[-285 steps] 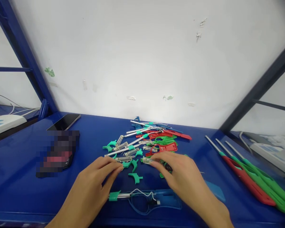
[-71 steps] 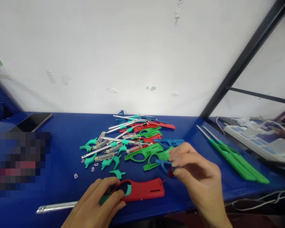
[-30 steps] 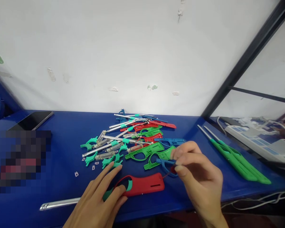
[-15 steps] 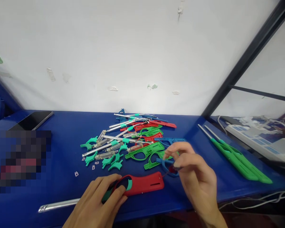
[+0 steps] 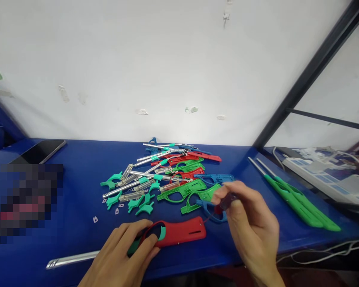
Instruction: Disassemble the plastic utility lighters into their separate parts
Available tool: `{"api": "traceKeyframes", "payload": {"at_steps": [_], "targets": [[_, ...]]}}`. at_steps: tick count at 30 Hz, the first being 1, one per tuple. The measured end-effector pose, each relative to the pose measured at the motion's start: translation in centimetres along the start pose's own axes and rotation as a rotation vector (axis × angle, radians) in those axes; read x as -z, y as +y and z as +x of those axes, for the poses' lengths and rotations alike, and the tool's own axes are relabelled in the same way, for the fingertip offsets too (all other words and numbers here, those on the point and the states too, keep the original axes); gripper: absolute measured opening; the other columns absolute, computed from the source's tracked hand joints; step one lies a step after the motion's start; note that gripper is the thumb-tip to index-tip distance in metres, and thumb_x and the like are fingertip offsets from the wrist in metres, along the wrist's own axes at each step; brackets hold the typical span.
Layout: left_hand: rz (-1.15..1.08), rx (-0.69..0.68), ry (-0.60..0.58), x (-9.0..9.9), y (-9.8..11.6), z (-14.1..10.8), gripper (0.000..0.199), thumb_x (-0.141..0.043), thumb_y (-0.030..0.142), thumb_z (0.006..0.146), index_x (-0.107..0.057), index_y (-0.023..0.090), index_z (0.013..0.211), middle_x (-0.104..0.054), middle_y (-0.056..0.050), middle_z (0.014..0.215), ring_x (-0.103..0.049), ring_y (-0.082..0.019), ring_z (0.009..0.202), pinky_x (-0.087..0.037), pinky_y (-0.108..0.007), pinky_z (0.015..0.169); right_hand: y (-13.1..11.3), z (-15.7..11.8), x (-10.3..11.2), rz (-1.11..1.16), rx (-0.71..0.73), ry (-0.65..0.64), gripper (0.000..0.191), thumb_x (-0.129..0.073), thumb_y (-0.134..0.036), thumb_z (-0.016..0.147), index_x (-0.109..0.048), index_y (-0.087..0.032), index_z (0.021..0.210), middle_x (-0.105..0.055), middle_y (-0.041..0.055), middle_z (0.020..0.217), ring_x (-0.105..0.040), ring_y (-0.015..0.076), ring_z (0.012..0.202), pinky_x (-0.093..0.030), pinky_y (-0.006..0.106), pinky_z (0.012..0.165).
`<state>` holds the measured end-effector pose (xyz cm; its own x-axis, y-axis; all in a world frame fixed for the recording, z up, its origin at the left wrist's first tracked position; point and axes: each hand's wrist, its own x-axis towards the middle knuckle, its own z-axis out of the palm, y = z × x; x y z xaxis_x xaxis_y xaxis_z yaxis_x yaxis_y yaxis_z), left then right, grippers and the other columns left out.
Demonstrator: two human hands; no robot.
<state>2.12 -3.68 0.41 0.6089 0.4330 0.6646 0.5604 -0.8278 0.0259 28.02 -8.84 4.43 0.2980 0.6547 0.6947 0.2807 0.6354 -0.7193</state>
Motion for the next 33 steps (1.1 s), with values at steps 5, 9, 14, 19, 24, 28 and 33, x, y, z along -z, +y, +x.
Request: {"api": "traceKeyframes", "payload": {"at_steps": [5,9,14,19,24,28,33], "targets": [[0.007,-0.009,0.001,0.05,-0.05,0.12,0.034,-0.041,0.037,0.115,-0.074,0.03,0.108,-0.078,-0.002,0.111,-0.076,-0.019,0.09,-0.066,-0.028,0.078,0.12,0.1,-0.2,0.003,0.046,0.001,0.018,-0.063,-0.032,0.109,-0.076,-0.027,0.099,-0.065,0.0066,0.104,-0.065,0.0218,0.094,-0.057,0.036,0.081],[-0.007,-0.002,0.0,0.04,-0.14,0.02,0.033,-0.042,0.038,0.115,-0.074,0.03,0.11,-0.078,-0.002,0.111,-0.076,-0.019,0.091,-0.066,-0.029,0.079,-0.19,0.18,-0.26,-0.046,0.048,0.03,0.019,-0.07,-0.021,0.105,-0.077,-0.031,0.119,-0.066,0.0027,0.094,-0.063,0.0185,0.086,-0.057,0.03,0.073],[-0.012,-0.006,-0.014,0.05,-0.09,0.08,0.033,-0.042,0.036,0.115,-0.074,0.03,0.112,-0.078,-0.003,0.113,-0.076,-0.019,0.091,-0.067,-0.031,0.079,-0.43,-0.05,-0.26,-0.04,0.042,-0.041,0.021,-0.057,-0.024,0.112,-0.077,-0.03,0.115,-0.068,0.0056,0.113,-0.065,0.0207,0.105,-0.057,0.035,0.091],[-0.008,0.003,-0.026,-0.05,-0.09,-0.17,0.032,-0.043,0.038,0.115,-0.074,0.03,0.112,-0.078,-0.003,0.114,-0.076,-0.02,0.091,-0.068,-0.032,0.079,-0.57,-0.01,-0.58,-0.084,0.092,0.083,0.025,-0.07,-0.014,0.103,-0.078,-0.033,0.118,-0.063,0.0021,0.101,-0.063,0.0173,0.089,-0.056,0.03,0.076],[0.0,0.002,-0.022,-0.12,-0.16,-0.54,0.032,-0.043,0.036,0.115,-0.074,0.03,0.114,-0.077,-0.004,0.115,-0.076,-0.02,0.094,-0.067,-0.031,0.082,-0.34,-0.1,-0.38,-0.047,0.024,0.001,0.02,-0.059,-0.023,0.11,-0.076,-0.031,0.119,-0.069,0.0058,0.115,-0.065,0.0224,0.109,-0.058,0.036,0.09],[0.002,-0.002,-0.02,-0.15,-0.2,-0.4,0.032,-0.044,0.037,0.115,-0.074,0.03,0.113,-0.077,-0.004,0.115,-0.075,-0.02,0.093,-0.067,-0.03,0.082,-0.39,0.08,-0.48,-0.055,0.066,-0.007,0.014,-0.069,-0.019,0.105,-0.074,-0.031,0.11,-0.064,0.0023,0.103,-0.063,0.0186,0.095,-0.056,0.031,0.082],[-0.003,0.0,-0.033,-0.22,-0.15,-0.29,0.031,-0.044,0.037,0.115,-0.074,0.03,0.113,-0.077,-0.004,0.117,-0.075,-0.02,0.093,-0.067,-0.031,0.081,-0.42,0.03,-0.57,-0.113,0.01,-0.034,0.029,-0.049,-0.02,0.115,-0.069,-0.033,0.13,-0.07,0.0036,0.111,-0.065,0.0173,0.101,-0.057,0.03,0.084]]}}
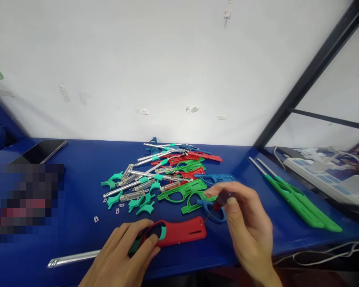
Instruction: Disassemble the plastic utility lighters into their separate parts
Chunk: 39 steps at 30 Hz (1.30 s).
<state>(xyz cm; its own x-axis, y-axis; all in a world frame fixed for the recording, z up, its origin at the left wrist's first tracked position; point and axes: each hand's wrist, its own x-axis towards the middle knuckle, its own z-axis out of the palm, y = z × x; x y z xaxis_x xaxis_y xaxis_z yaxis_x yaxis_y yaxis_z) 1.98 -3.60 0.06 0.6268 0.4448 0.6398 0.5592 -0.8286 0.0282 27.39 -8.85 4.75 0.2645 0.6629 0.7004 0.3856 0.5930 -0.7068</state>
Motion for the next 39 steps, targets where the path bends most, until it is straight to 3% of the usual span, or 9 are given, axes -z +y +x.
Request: {"api": "traceKeyframes", "payload": {"at_steps": [4,9,15,20,23,26,32,35,39], "targets": [[-0.007,-0.011,0.006,-0.02,-0.01,-0.01,0.031,-0.043,0.035,0.115,-0.074,0.03,0.113,-0.077,-0.004,0.116,-0.075,-0.02,0.092,-0.067,-0.03,0.079,-0.21,0.06,0.08,0.094,0.069,0.002,0.009,-0.075,-0.021,0.102,-0.072,-0.029,0.103,-0.062,0.0024,0.105,-0.063,0.0197,0.1,-0.059,0.033,0.087],[0.005,-0.014,0.012,0.13,-0.17,-0.01,0.031,-0.044,0.035,0.115,-0.074,0.029,0.113,-0.077,-0.005,0.116,-0.075,-0.02,0.093,-0.066,-0.031,0.081,-0.27,-0.21,0.4,0.027,0.066,-0.038,0.032,-0.05,-0.011,0.112,-0.071,-0.03,0.126,-0.072,0.0032,0.107,-0.065,0.0172,0.102,-0.057,0.029,0.085],[-0.009,-0.016,0.024,0.2,-0.02,0.04,0.034,-0.042,0.035,0.115,-0.074,0.028,0.11,-0.077,-0.004,0.114,-0.074,-0.019,0.092,-0.065,-0.029,0.078,-0.41,0.11,0.32,0.105,0.079,0.001,0.019,-0.075,-0.009,0.097,-0.071,-0.027,0.101,-0.061,0.0003,0.104,-0.063,0.0163,0.096,-0.058,0.028,0.085],[0.01,-0.032,0.033,0.11,0.07,0.05,0.032,-0.042,0.033,0.115,-0.074,0.028,0.111,-0.076,-0.004,0.114,-0.072,-0.02,0.091,-0.064,-0.03,0.079,-0.52,0.17,0.33,0.077,0.036,-0.059,0.033,-0.055,-0.005,0.107,-0.07,-0.031,0.122,-0.07,0.0014,0.111,-0.067,0.0147,0.102,-0.058,0.026,0.087],[0.01,-0.034,0.035,0.13,-0.04,0.08,0.033,-0.041,0.033,0.116,-0.074,0.028,0.111,-0.076,-0.004,0.113,-0.072,-0.019,0.092,-0.064,-0.029,0.08,-0.52,0.11,0.26,0.081,0.022,-0.012,0.02,-0.068,-0.009,0.101,-0.07,-0.028,0.107,-0.063,0.0018,0.122,-0.065,0.0162,0.11,-0.058,0.028,0.094],[0.005,-0.024,0.017,0.12,-0.04,0.01,0.033,-0.042,0.033,0.116,-0.074,0.028,0.112,-0.076,-0.004,0.116,-0.072,-0.019,0.094,-0.064,-0.029,0.08,-0.5,0.16,0.32,0.101,0.064,0.045,0.024,-0.08,-0.008,0.093,-0.065,-0.026,0.091,-0.06,-0.0018,0.106,-0.063,0.0139,0.095,-0.058,0.025,0.086],[0.004,-0.026,0.014,-0.04,0.08,-0.25,0.032,-0.042,0.033,0.115,-0.074,0.028,0.113,-0.075,-0.005,0.117,-0.071,-0.02,0.093,-0.064,-0.031,0.08,-0.33,-0.06,0.62,0.033,0.057,-0.032,0.027,-0.053,-0.013,0.111,-0.071,-0.03,0.121,-0.072,0.0017,0.111,-0.066,0.015,0.105,-0.058,0.026,0.086],[-0.007,-0.023,0.012,-0.02,0.03,-0.14,0.031,-0.042,0.032,0.115,-0.073,0.028,0.114,-0.075,-0.005,0.117,-0.071,-0.02,0.095,-0.064,-0.031,0.08,-0.38,-0.03,0.41,0.091,0.053,-0.012,0.009,-0.07,-0.02,0.105,-0.071,-0.029,0.105,-0.068,0.0013,0.113,-0.065,0.0171,0.103,-0.059,0.03,0.09],[-0.011,-0.021,0.02,0.08,-0.01,0.04,0.031,-0.042,0.031,0.115,-0.073,0.028,0.113,-0.075,-0.005,0.116,-0.072,-0.02,0.094,-0.064,-0.031,0.079,-0.58,0.06,0.37,0.08,0.057,0.01,0.019,-0.072,-0.012,0.101,-0.075,-0.03,0.107,-0.065,-0.0003,0.099,-0.063,0.0156,0.092,-0.059,0.026,0.079]]}}
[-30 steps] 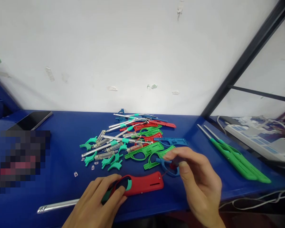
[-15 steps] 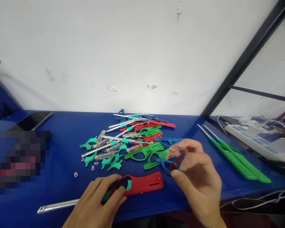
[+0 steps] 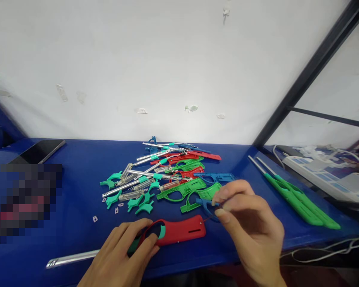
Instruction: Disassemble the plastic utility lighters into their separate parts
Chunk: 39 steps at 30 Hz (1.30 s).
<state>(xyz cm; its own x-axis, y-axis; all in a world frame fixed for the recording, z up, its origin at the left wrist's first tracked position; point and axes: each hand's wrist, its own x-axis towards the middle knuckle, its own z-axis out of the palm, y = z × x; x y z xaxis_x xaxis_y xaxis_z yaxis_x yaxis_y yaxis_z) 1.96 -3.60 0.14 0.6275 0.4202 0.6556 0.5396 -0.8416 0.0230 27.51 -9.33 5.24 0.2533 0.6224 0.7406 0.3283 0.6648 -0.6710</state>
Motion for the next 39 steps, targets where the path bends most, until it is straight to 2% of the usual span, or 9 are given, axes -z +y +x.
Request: {"api": "traceKeyframes", "payload": {"at_steps": [3,6,9,13,15,19,22,33,39], "targets": [[0.01,-0.004,0.001,0.0,0.0,0.0,0.031,-0.042,0.032,0.115,-0.073,0.028,0.113,-0.075,-0.005,0.116,-0.072,-0.02,0.093,-0.065,-0.03,0.079,-0.1,-0.1,0.1,-0.039,-0.048,-0.053,0.033,-0.057,-0.013,0.109,-0.072,-0.033,0.129,-0.072,0.002,0.106,-0.066,0.0162,0.098,-0.059,0.027,0.084],[0.013,-0.005,0.003,0.0,-0.1,-0.1,0.031,-0.042,0.032,0.115,-0.073,0.028,0.114,-0.075,-0.005,0.117,-0.072,-0.02,0.095,-0.065,-0.03,0.08,0.0,-0.1,-0.1,0.016,-0.054,-0.015,0.016,-0.069,-0.019,0.105,-0.075,-0.032,0.112,-0.07,0.0019,0.112,-0.067,0.0178,0.102,-0.06,0.031,0.089],[0.01,-0.006,0.009,0.0,-0.1,-0.1,0.031,-0.042,0.033,0.115,-0.073,0.028,0.114,-0.075,-0.004,0.116,-0.072,-0.02,0.094,-0.065,-0.03,0.081,0.2,-0.1,-0.4,0.118,-0.071,0.035,0.012,-0.076,-0.019,0.1,-0.073,-0.031,0.099,-0.066,-0.0001,0.101,-0.067,0.0167,0.089,-0.06,0.031,0.079],[-0.004,0.002,-0.001,0.1,-0.1,-0.2,0.031,-0.042,0.034,0.115,-0.073,0.029,0.114,-0.075,-0.003,0.116,-0.072,-0.019,0.093,-0.064,-0.03,0.08,-0.3,-0.1,0.7,0.215,-0.156,0.07,0.026,-0.058,-0.029,0.112,-0.071,-0.039,0.132,-0.073,0.0023,0.099,-0.062,0.0143,0.071,-0.055,0.027,0.061],[-0.001,0.007,-0.004,0.1,-0.1,-0.2,0.031,-0.043,0.035,0.115,-0.073,0.03,0.113,-0.075,-0.003,0.117,-0.072,-0.019,0.093,-0.063,-0.03,0.082,-1.1,0.2,1.9,0.133,-0.189,0.089,0.025,-0.058,-0.038,0.112,-0.073,-0.038,0.131,-0.074,0.0025,0.091,-0.059,0.0147,0.067,-0.052,0.025,0.058],[0.003,0.003,0.003,0.0,-0.1,-0.3,0.031,-0.043,0.035,0.115,-0.074,0.03,0.113,-0.075,-0.002,0.118,-0.072,-0.019,0.095,-0.062,-0.029,0.085,-1.8,0.8,4.0,-0.325,-0.369,-0.221,0.009,-0.081,-0.04,0.096,-0.083,-0.031,0.098,-0.075,0.0001,0.083,-0.067,0.0161,0.07,-0.052,0.024,0.06],[0.03,-0.01,0.014,-0.1,-0.1,-0.3,0.032,-0.043,0.033,0.115,-0.074,0.029,0.113,-0.076,-0.003,0.115,-0.073,-0.018,0.094,-0.062,-0.028,0.084,-0.8,0.5,4.0,-0.522,-0.471,-0.399,0.006,-0.083,-0.037,0.092,-0.084,-0.031,0.09,-0.081,-0.0007,0.09,-0.075,0.0195,0.079,-0.057,0.026,0.072],[0.011,-0.003,-0.053,-0.1,-0.1,-0.7,0.031,-0.043,0.018,0.11,-0.072,0.027,0.119,-0.076,-0.005,0.117,-0.074,-0.02,0.095,-0.067,-0.031,0.082,0.8,-0.4,2.7,-0.704,-0.371,-0.582,0.014,-0.075,-0.018,0.097,-0.075,-0.029,0.088,-0.078,-0.0036,0.089,-0.077,0.02,0.078,-0.054,0.028,0.071],[-0.028,0.022,-0.184,0.0,-0.4,-1.5,0.038,-0.047,0.01,0.104,-0.068,0.027,0.129,-0.074,-0.005,0.125,-0.073,-0.02,0.104,-0.065,-0.031,0.088,1.3,-1.4,2.6,-0.76,-0.256,-0.601,0.019,-0.06,-0.027,0.108,-0.067,-0.029,0.09,-0.072,-0.0029,0.087,-0.075,0.0194,0.074,-0.051,0.029,0.066]]}}
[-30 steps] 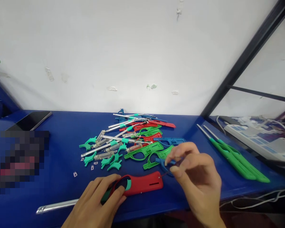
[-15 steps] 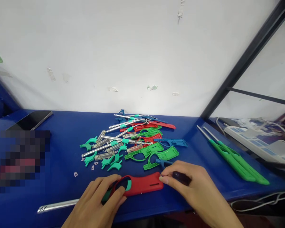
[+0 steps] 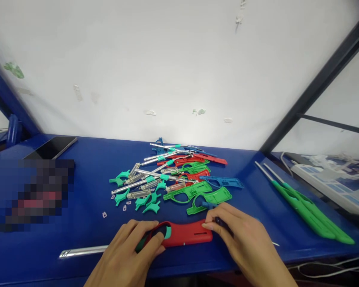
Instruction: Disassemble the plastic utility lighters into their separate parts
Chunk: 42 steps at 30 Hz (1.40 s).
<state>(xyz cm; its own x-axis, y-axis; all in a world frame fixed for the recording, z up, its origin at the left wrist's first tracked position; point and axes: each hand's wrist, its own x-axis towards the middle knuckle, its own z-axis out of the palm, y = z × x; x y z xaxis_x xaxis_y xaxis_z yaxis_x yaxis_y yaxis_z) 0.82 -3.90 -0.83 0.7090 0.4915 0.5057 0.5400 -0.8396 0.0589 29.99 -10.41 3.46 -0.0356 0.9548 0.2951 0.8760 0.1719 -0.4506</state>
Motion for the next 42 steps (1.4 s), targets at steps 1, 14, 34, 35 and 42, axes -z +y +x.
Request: {"api": "traceKeyframes", "payload": {"at_steps": [1,14,34,35,42], "targets": [[0.0,0.008,-0.02,-0.1,-0.1,-0.1,0.038,-0.048,0.01,0.104,-0.068,0.028,0.131,-0.074,-0.004,0.127,-0.072,-0.021,0.105,-0.065,-0.031,0.09,-0.1,-0.1,-0.2,-0.014,0.013,0.013,0.023,-0.056,-0.03,0.111,-0.065,-0.029,0.09,-0.071,-0.0025,0.087,-0.074,0.0192,0.072,-0.05,0.029,0.065],[0.031,-0.023,0.073,0.4,0.6,0.6,0.041,-0.045,0.005,0.097,-0.071,0.027,0.119,-0.078,-0.005,0.116,-0.075,-0.022,0.095,-0.068,-0.033,0.082,-1.5,0.8,-0.3,-0.379,0.094,-0.06,0.03,-0.042,-0.02,0.108,-0.069,-0.024,0.093,-0.076,0.0048,0.082,-0.075,0.0238,0.066,-0.051,0.032,0.058],[0.012,0.02,-0.008,0.2,0.5,0.3,0.033,-0.05,0.015,0.104,-0.069,0.031,0.126,-0.076,-0.003,0.126,-0.075,-0.023,0.102,-0.068,-0.034,0.087,-0.6,1.0,1.7,-0.657,0.415,-0.187,0.039,-0.055,0.002,0.074,-0.061,-0.028,0.097,-0.068,0.0062,0.101,-0.069,0.0219,0.065,-0.04,0.03,0.05],[0.01,0.02,-0.011,0.2,0.4,0.2,0.032,-0.051,0.015,0.104,-0.069,0.031,0.126,-0.075,-0.003,0.126,-0.075,-0.023,0.102,-0.069,-0.035,0.086,-0.9,1.1,1.6,-0.641,0.43,-0.2,0.032,-0.056,-0.001,0.08,-0.06,-0.028,0.095,-0.068,0.0058,0.098,-0.069,0.0226,0.066,-0.04,0.03,0.049],[-0.011,0.035,-0.063,0.1,0.2,0.0,0.03,-0.052,0.019,0.107,-0.067,0.033,0.129,-0.072,-0.001,0.132,-0.073,-0.022,0.104,-0.068,-0.035,0.092,-1.0,1.4,0.9,-0.661,0.38,-0.167,0.033,-0.056,0.001,0.076,-0.057,-0.026,0.094,-0.068,0.0042,0.092,-0.067,0.0207,0.059,-0.039,0.034,0.049]]}}
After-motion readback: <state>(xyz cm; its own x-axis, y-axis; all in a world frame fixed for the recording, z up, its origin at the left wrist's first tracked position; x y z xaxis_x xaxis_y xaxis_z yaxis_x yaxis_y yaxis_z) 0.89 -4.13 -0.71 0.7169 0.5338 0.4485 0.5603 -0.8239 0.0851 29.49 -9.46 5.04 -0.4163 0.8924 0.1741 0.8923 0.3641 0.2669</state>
